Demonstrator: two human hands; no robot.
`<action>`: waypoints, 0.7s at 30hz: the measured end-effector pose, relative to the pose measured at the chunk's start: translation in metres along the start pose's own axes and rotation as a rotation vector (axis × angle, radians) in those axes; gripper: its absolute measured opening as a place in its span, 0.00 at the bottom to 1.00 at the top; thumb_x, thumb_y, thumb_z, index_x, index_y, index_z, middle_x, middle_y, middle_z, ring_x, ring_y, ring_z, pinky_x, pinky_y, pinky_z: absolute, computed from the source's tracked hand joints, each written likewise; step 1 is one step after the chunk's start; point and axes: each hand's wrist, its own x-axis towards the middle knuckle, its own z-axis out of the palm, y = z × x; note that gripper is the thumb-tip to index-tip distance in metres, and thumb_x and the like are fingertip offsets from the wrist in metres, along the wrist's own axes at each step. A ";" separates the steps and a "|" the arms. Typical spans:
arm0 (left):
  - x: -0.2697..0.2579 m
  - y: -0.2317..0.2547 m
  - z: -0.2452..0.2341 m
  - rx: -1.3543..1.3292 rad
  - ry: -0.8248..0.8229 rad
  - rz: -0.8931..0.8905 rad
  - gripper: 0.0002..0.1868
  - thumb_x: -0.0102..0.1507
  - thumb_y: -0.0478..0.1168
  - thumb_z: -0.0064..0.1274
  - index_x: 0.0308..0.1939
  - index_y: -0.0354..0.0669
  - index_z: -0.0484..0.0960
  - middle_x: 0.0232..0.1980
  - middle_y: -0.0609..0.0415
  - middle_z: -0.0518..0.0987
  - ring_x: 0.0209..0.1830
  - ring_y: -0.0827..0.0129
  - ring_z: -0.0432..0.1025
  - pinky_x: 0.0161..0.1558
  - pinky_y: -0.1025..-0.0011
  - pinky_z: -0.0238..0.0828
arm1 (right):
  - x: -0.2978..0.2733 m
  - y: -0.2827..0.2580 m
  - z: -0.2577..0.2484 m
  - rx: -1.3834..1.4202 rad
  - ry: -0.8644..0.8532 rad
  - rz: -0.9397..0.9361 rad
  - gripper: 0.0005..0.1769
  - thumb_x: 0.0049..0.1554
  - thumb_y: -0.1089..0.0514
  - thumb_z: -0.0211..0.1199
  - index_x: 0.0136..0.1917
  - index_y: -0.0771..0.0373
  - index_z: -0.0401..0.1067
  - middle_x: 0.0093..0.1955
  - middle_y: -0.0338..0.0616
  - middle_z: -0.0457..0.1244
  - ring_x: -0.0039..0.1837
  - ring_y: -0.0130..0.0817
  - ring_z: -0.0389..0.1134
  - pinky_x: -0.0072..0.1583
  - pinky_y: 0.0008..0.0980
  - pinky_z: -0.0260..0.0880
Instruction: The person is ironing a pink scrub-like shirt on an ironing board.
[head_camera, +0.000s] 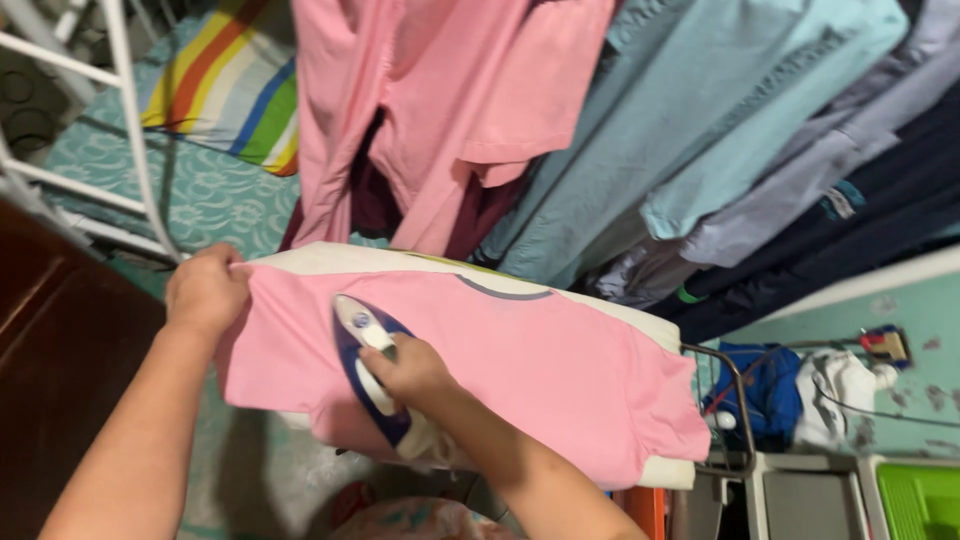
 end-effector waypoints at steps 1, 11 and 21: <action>-0.002 0.002 0.002 -0.001 -0.006 0.013 0.11 0.66 0.46 0.57 0.47 0.43 0.83 0.51 0.39 0.82 0.53 0.41 0.75 0.55 0.49 0.70 | -0.002 -0.003 -0.004 0.007 0.012 0.005 0.29 0.59 0.39 0.59 0.54 0.69 0.70 0.30 0.52 0.67 0.30 0.40 0.70 0.37 0.39 0.72; -0.091 0.066 0.078 -0.220 0.087 0.404 0.17 0.65 0.38 0.52 0.57 0.38 0.76 0.59 0.40 0.76 0.62 0.43 0.69 0.67 0.49 0.65 | -0.005 0.016 -0.059 -0.158 0.207 0.029 0.35 0.57 0.35 0.59 0.55 0.73 0.72 0.32 0.55 0.68 0.37 0.47 0.73 0.45 0.42 0.73; -0.135 0.119 0.126 0.203 -0.154 0.352 0.38 0.64 0.60 0.42 0.77 0.52 0.59 0.83 0.48 0.48 0.83 0.51 0.39 0.73 0.36 0.33 | -0.046 0.142 -0.123 0.106 0.412 0.160 0.29 0.57 0.37 0.60 0.47 0.68 0.76 0.32 0.48 0.68 0.30 0.35 0.69 0.34 0.37 0.71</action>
